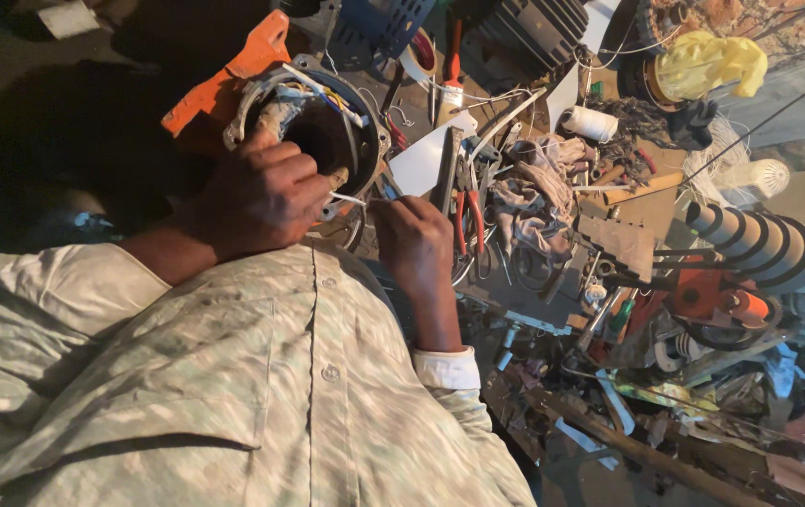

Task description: The person works on a cylindrical electrical component, likely a motor stator, using pliers to strip and adjust wires. They repeatedly insert and remove wires from the component's slots while handling the tool and wires with both hands.

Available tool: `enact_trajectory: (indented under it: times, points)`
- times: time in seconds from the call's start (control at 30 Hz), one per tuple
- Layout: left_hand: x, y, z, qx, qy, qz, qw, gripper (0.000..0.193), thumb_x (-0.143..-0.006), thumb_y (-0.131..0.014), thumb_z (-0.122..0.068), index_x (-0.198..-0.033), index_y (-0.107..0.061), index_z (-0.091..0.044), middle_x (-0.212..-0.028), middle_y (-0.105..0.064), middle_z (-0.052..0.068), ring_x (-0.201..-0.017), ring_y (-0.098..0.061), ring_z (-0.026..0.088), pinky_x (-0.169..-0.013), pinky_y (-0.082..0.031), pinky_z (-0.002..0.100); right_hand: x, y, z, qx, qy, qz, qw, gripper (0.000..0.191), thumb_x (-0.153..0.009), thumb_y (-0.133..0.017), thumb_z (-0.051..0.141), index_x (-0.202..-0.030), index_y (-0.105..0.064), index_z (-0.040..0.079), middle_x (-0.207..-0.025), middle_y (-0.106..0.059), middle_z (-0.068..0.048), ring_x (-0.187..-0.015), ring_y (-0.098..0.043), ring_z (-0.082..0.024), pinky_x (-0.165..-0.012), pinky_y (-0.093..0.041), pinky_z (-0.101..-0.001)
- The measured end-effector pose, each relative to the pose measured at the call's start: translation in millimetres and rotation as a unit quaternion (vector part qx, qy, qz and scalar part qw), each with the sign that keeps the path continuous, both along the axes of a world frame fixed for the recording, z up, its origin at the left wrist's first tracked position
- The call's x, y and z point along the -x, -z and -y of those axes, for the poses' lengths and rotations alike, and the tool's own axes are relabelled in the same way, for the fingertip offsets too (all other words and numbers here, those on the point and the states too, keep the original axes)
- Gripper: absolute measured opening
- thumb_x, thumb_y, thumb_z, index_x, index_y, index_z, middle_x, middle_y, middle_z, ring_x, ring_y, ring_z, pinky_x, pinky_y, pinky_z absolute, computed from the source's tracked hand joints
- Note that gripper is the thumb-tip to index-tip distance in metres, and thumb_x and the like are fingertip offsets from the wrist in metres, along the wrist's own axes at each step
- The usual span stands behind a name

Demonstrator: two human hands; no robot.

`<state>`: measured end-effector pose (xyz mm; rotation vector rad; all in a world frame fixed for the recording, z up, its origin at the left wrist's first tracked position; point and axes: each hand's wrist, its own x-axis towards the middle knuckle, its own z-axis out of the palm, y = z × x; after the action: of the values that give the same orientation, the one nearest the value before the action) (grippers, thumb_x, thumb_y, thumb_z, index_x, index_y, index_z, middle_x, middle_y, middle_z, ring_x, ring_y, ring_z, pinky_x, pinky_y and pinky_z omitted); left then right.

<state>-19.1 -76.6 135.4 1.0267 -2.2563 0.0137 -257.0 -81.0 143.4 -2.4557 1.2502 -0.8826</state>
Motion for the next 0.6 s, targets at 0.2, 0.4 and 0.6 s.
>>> enact_trajectory:
  times: [0.2,0.4,0.6]
  points:
    - [2,-3,0,-0.015,0.018,0.004,1.000,0.018,-0.079,-0.077,-0.022,-0.082,-0.065,-0.009,-0.079,-0.057,0.005,-0.079,-0.061,0.023,-0.072,-0.043,0.040,4,0,1,-0.085,-0.023,0.055,0.995,0.014,-0.080,-0.074,0.000,-0.093,-0.072,0.004,-0.082,-0.065,-0.011,-0.071,-0.066,-0.027,-0.063,-0.052,-0.0364]
    - [4,1,1,-0.003,0.027,0.026,0.999,0.015,-0.075,-0.076,-0.020,-0.074,-0.063,-0.011,-0.077,-0.057,0.004,-0.078,-0.061,0.023,-0.070,-0.042,0.040,-2,5,5,-0.180,-0.030,0.086,0.979,0.008,-0.088,-0.073,0.003,-0.096,-0.071,0.003,-0.086,-0.066,-0.011,-0.068,-0.067,-0.024,-0.062,-0.052,-0.0339]
    - [7,5,1,-0.009,0.012,0.033,0.999,0.018,-0.079,-0.076,-0.019,-0.071,-0.061,-0.014,-0.075,-0.056,0.003,-0.075,-0.059,0.022,-0.072,-0.042,0.039,-8,3,-2,-0.129,-0.018,0.057,0.990,0.010,-0.087,-0.075,0.003,-0.095,-0.070,0.002,-0.088,-0.066,-0.012,-0.069,-0.067,-0.022,-0.063,-0.052,-0.0316]
